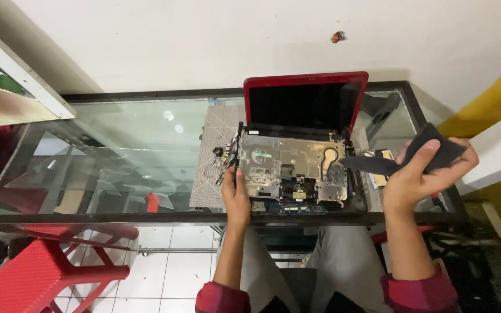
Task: Disassembling a laptop by removing internal screws with a screwdriver and prying off the keyboard and top cover assembly.
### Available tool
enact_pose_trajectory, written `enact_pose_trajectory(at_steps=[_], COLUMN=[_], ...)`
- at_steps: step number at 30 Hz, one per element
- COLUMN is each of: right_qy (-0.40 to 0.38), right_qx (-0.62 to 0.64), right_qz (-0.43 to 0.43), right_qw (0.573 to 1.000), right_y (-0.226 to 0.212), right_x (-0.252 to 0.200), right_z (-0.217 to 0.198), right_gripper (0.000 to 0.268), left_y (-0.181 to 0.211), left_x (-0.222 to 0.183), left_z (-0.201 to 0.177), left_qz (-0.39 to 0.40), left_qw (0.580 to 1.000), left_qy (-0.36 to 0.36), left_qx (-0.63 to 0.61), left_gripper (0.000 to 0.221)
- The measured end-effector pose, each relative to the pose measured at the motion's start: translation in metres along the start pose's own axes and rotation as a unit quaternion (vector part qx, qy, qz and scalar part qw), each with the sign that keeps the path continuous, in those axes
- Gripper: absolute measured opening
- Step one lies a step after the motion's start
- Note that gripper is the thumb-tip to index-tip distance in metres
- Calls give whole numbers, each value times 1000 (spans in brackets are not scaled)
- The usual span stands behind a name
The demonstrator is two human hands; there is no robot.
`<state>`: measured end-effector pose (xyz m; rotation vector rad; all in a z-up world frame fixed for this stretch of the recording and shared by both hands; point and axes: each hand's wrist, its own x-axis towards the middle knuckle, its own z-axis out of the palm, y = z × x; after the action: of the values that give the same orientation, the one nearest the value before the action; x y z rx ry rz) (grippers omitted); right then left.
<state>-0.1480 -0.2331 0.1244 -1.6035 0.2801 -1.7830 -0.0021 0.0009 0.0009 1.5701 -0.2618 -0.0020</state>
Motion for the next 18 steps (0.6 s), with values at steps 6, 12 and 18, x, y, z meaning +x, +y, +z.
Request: enact_pose_trajectory(at_steps=[6, 12, 18], right_qy=[-290, -494, -593], right_qx=[-256, -258, -312], right_qz=[108, -62, -127], right_qw=[916, 828, 732], right_y=[11, 70, 45], right_x=[29, -38, -53], right_z=[-10, 22, 34], right_gripper=[35, 29, 22], left_y=[4, -3, -25], left_x=[2, 1, 4], left_z=[1, 2, 1], left_qz=[-17, 20, 29], left_qw=[1000, 998, 998], left_qy=[-3, 17, 19], left_qx=[-24, -48, -43], left_gripper=[37, 27, 27])
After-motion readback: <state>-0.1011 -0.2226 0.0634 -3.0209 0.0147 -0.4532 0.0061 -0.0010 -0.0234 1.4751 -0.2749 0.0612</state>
